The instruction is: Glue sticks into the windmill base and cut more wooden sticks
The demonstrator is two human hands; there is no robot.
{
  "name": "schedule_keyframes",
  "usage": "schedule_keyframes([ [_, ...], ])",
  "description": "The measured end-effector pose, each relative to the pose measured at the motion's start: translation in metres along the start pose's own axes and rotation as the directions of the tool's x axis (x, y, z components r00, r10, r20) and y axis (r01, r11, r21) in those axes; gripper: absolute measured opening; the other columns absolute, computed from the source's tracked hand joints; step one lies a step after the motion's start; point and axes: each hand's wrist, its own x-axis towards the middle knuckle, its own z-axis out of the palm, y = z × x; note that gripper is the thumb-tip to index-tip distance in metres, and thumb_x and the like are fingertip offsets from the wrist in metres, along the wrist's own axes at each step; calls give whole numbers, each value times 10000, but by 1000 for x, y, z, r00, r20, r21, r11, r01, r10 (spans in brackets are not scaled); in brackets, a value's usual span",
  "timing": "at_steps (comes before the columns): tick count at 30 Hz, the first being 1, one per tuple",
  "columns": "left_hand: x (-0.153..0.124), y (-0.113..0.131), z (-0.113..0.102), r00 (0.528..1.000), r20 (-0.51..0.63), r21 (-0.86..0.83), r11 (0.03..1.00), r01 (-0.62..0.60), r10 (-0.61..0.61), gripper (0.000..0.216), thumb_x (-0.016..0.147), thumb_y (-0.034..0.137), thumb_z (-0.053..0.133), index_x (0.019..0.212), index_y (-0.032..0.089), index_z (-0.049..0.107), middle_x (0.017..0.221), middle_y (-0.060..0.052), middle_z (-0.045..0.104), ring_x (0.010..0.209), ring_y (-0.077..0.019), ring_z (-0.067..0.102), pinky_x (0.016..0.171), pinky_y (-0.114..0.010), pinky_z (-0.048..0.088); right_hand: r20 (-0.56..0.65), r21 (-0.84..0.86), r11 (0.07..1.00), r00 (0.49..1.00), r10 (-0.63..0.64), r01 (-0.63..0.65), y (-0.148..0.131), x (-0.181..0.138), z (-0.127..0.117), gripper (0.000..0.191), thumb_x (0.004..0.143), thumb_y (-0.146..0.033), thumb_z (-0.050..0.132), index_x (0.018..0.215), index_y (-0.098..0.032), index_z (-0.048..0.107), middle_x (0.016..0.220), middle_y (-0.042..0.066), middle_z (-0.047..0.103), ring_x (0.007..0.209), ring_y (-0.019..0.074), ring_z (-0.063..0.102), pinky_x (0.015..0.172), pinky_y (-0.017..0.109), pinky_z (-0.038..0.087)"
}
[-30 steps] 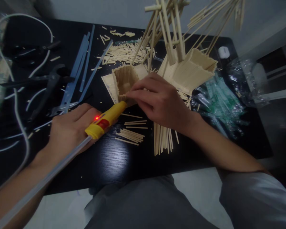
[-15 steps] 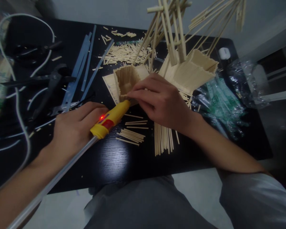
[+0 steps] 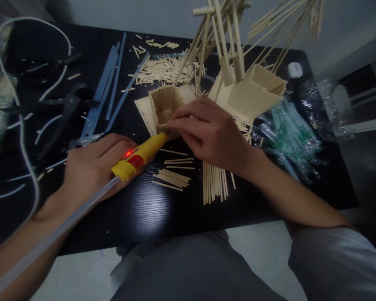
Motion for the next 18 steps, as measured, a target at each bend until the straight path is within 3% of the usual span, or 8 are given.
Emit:
schedule_keyframes([
  [10,2,-2,5,996,87,33,999,-7,4,228,967,451,563,1036,251,647,962,-35,713,727,-207,701,526,-338,458,10,9,1000,1000,4,-4,-2,0,0,294,1057,-124,430,1166,-187,696,1139,66,718,1087,229,627,1022,530,537],
  [18,5,4,-2,997,-73,-55,998,11,-15,169,930,371,651,1071,280,665,1026,-22,744,883,-216,724,679,-346,561,-3,41,999,1000,-4,4,0,-1,1,298,1062,-151,427,1188,-189,695,1141,81,727,1095,245,630,1015,542,531],
])
